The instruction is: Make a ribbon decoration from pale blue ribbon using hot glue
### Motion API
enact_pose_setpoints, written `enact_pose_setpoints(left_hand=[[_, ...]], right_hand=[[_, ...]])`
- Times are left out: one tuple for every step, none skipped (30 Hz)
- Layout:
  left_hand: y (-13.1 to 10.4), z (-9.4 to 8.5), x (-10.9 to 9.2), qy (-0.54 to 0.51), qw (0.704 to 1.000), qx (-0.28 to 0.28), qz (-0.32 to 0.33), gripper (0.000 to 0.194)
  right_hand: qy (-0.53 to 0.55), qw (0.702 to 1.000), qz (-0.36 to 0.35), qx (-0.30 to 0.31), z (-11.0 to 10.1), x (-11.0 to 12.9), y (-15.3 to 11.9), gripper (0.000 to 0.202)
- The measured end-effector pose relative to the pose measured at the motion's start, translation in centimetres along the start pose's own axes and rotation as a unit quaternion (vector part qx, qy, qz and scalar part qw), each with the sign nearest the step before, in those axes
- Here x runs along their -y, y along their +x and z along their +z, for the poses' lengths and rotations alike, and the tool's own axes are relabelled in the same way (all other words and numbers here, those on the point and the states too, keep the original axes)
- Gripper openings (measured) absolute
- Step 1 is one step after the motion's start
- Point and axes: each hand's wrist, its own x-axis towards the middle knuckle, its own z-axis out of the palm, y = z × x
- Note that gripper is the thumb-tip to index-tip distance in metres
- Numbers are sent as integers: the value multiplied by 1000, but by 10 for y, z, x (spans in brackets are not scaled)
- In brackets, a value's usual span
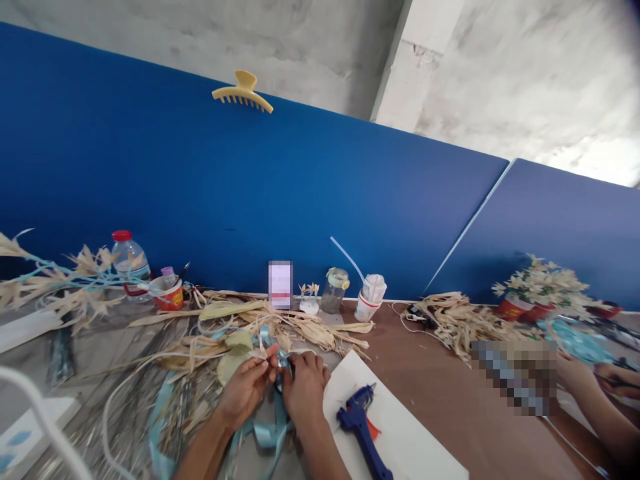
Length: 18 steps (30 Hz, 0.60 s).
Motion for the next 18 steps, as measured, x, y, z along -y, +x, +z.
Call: enact_pose_setpoints(left_hand=[[0, 1, -1, 2, 1000, -1, -4, 22], [-1, 2, -1, 5, 1000, -3, -9, 22], [-1, 3, -2, 8, 1000, -5, -16, 21], [-2, 4, -2, 12, 1000, -5, -23, 21], [-2, 5, -3, 16, 999, -4, -27, 19], [-3, 7, -4, 19, 999, -1, -31, 16], [-3, 8, -4, 23, 999, 1, -32, 14], [-4, 9, -5, 27, 999, 4, -34, 12], [-4, 9, -5, 30, 999, 6, -36, 12], [-4, 9, -5, 33, 999, 7, -38, 14], [-4, 9, -4, 37, 998, 9, -41, 15], [-4, 8, -2, 40, 998, 11, -44, 16], [-3, 7, -1, 42, 998, 12, -47, 16], [-2, 6, 1, 43, 998, 12, -48, 15], [-2, 5, 3, 46, 998, 10, -49, 14], [-1, 3, 5, 51, 997, 7, -51, 14], [0, 2, 6, 59, 997, 3, -53, 14], [0, 0, 8, 71, 996, -1, -54, 15]], right_hand=[[31, 999, -4, -14, -1, 0, 1, 22], [73, 997, -11, -26, -2, 1, 2, 22], [122, 992, -20, -32, -2, 1, 3, 21], [173, 984, -31, -33, -2, 0, 4, 21], [222, 974, -40, -29, -1, 0, 6, 20], [266, 963, -44, -26, 0, -1, 7, 20], [302, 952, -43, -26, 0, -2, 7, 20], [329, 943, -38, -32, 1, -3, 8, 19], [349, 936, -33, -42, 1, -3, 8, 19], [363, 930, -28, -53, 1, -3, 8, 19], [370, 927, -26, -59, 0, -3, 8, 19], [373, 926, -26, -57, -2, -2, 8, 19], [374, 926, -29, -47, -3, -1, 8, 19], [374, 926, -32, -34, -5, 0, 7, 19], [373, 927, -35, -21, -7, 1, 7, 19], [372, 928, -36, -12, -8, 2, 7, 18], [369, 929, -34, -8, -8, 4, 6, 18], [364, 931, -31, -8, -9, 5, 6, 16]])
